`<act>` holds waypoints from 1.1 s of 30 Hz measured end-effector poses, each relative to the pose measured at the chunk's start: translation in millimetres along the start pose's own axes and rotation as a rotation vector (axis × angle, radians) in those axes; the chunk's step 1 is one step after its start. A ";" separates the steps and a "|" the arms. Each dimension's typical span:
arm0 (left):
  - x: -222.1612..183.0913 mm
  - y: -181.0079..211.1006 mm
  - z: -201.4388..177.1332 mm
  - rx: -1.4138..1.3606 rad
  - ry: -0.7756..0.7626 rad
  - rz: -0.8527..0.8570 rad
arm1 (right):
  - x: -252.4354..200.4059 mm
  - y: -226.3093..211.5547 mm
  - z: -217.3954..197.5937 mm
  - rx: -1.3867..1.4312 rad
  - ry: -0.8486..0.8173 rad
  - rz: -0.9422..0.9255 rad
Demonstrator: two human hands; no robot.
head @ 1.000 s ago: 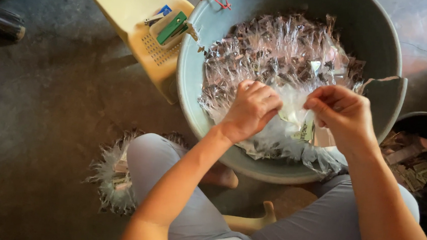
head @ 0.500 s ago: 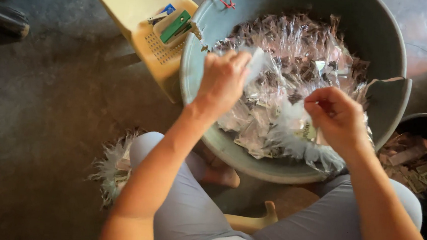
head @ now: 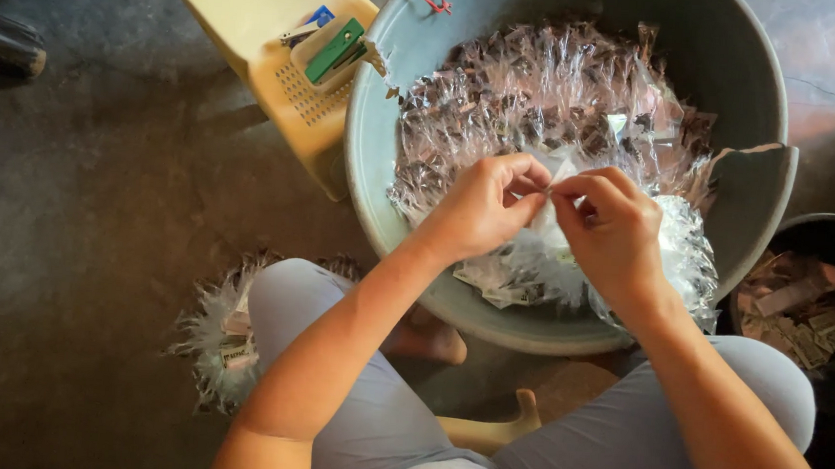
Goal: Tying rubber bands around the tops of small plastic bags to seal them
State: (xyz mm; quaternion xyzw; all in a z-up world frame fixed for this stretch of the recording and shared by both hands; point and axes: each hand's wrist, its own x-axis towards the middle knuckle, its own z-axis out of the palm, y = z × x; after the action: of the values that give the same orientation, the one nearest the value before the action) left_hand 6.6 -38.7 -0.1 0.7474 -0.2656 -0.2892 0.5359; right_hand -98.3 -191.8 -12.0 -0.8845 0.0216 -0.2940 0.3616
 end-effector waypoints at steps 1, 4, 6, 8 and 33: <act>0.8 -2.5 0.5 -0.001 0.002 -0.001 | 0.7 -1.5 -2.4 0.001 -0.002 -0.001; 1.2 -9.1 3.0 -0.120 -0.013 0.079 | 0.0 -2.9 -6.3 0.085 -0.015 0.065; -1.4 -11.9 5.3 -0.025 0.033 0.113 | -1.7 0.8 -4.0 0.081 -0.037 0.076; -2.1 -11.8 3.3 0.002 0.031 0.166 | -0.1 1.4 -4.7 0.107 -0.044 0.081; 8.1 -0.9 88.8 -0.146 -0.226 0.356 | -33.3 -40.0 -120.7 0.594 0.063 0.624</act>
State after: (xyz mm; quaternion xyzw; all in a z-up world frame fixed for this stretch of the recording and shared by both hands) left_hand -51.4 -101.7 -25.1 0.6108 -0.4299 -0.2904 0.5981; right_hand -197.4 -229.6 65.6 -0.6836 0.2137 -0.1909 0.6713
